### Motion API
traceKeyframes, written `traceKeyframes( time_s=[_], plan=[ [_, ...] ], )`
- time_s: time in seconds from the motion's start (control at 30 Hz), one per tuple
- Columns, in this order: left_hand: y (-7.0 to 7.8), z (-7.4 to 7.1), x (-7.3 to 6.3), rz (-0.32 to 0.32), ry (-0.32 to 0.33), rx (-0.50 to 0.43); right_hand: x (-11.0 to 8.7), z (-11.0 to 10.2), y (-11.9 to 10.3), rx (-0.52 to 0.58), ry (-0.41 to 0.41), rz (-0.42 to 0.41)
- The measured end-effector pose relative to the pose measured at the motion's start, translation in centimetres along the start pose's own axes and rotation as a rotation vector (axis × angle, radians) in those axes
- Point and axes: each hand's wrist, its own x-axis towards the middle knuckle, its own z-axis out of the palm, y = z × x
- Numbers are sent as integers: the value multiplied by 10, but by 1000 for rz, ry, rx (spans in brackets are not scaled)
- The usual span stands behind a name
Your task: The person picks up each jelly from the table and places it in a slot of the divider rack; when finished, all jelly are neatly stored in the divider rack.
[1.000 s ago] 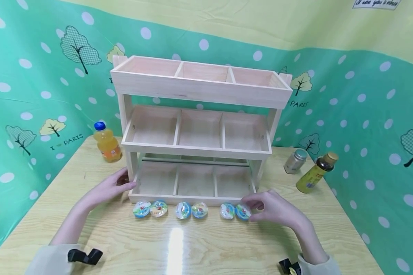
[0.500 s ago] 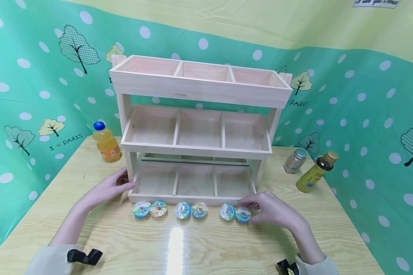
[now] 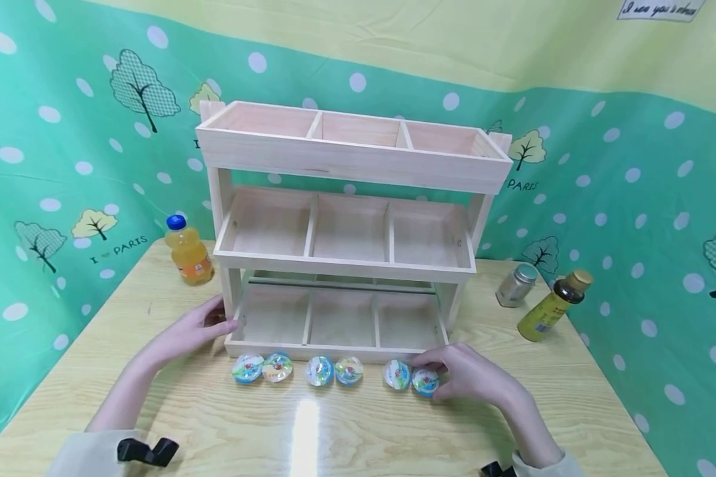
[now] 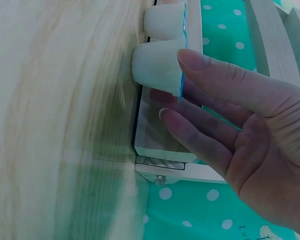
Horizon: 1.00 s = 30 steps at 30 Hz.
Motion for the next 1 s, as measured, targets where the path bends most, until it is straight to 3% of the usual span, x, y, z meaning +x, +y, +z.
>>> traceKeyframes(
  time_s=[0.23, 0.63, 1.0],
  plan=[
    [-2, 2, -3, -7, -10, 3, -2, 4, 1, 16, -35, -6],
    [1, 0, -3, -20, -5, -6, -2, 1, 1, -59, -5, -66],
    [-1, -1, 0, -24, -8, 0, -12, -11, 5, 3, 27, -52]
  ],
)
